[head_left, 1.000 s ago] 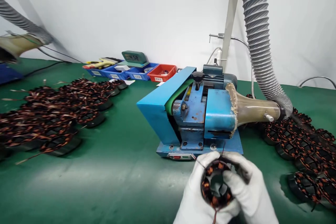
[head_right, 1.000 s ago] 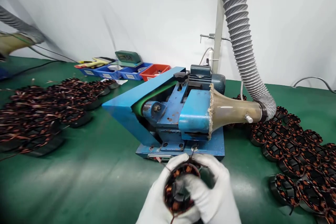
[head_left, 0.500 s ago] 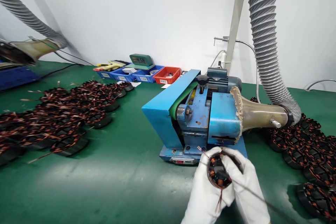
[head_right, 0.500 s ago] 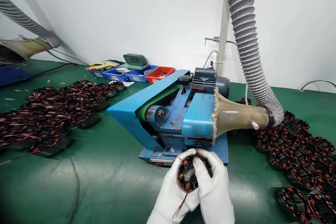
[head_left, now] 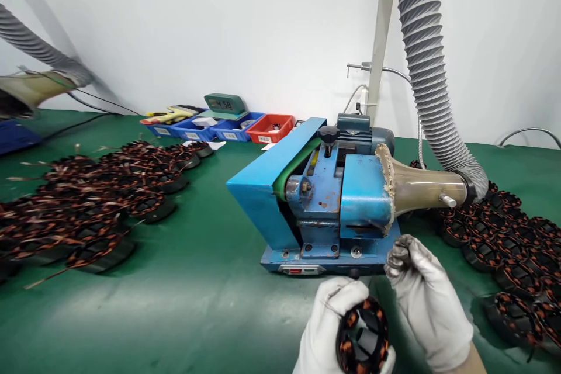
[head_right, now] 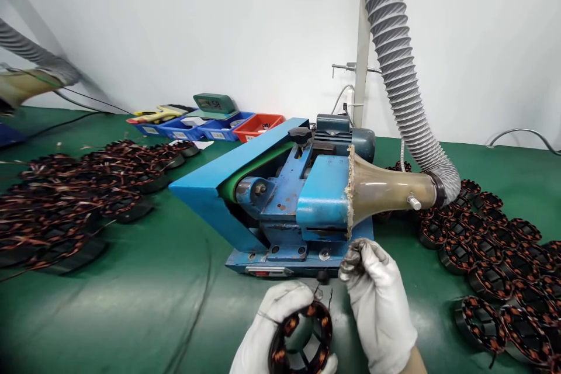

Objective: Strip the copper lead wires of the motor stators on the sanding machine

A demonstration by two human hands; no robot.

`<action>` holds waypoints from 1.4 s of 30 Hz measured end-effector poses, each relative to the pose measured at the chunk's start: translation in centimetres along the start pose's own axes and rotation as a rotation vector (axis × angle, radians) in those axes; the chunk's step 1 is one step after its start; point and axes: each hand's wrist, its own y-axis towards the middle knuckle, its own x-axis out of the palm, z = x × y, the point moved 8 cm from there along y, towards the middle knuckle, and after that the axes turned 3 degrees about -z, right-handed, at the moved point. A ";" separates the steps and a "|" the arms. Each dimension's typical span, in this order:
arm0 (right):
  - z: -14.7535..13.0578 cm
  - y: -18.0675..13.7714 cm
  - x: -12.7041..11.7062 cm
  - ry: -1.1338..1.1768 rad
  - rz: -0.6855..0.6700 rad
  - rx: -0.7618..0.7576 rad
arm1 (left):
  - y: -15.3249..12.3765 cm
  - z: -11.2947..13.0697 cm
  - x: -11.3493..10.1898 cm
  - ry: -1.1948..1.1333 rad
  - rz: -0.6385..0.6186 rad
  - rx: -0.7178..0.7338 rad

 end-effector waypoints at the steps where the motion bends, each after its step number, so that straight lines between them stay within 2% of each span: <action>1: -0.2 -0.2 -0.5 -0.090 0.034 -0.059 | 0.1 -0.3 0.0 -0.038 0.027 -0.032; 5: 1.5 -0.6 -0.5 -0.654 -0.048 -0.132 | 1.0 -2.6 0.9 -0.207 0.079 -0.193; 8: 2.7 -0.2 0.1 -0.857 -0.093 -0.161 | 1.9 -4.7 1.7 -0.384 0.103 -0.365; 10: 2.5 0.2 0.6 -0.906 -0.075 -0.196 | 2.6 -5.1 1.8 -0.512 0.162 -0.432; 12: 1.7 0.5 1.4 -0.939 -0.073 -0.239 | 3.5 -4.5 1.7 -0.557 0.204 -0.424; 16: 0.3 0.8 2.3 -0.980 -0.071 -0.284 | 4.9 -2.8 2.2 -0.578 0.159 -0.405; 19: 0.1 0.9 2.1 -0.966 -0.063 -0.261 | 5.1 -2.9 3.0 -0.673 0.164 -0.460; 25: 0.2 0.2 1.2 -0.932 -0.039 -0.234 | 4.3 -3.3 3.6 -0.759 0.201 -0.614; 30: 0.4 -2.3 0.5 -1.018 0.016 -0.387 | 1.8 -3.9 3.7 -0.762 0.114 -0.729; 33: 0.6 -2.2 0.6 -1.049 0.014 -0.381 | 1.3 -4.6 3.7 -0.776 0.117 -0.793; 35: 0.7 -1.2 1.1 -1.056 -0.026 -0.328 | 2.1 -4.4 3.3 -0.741 0.152 -0.740; 39: 0.1 0.5 1.8 -1.002 -0.021 -0.260 | 4.7 -2.7 2.5 -0.612 0.119 -0.446; 42: -0.2 0.8 1.8 -0.948 -0.015 -0.256 | 5.1 -2.7 3.0 -0.601 0.104 -0.416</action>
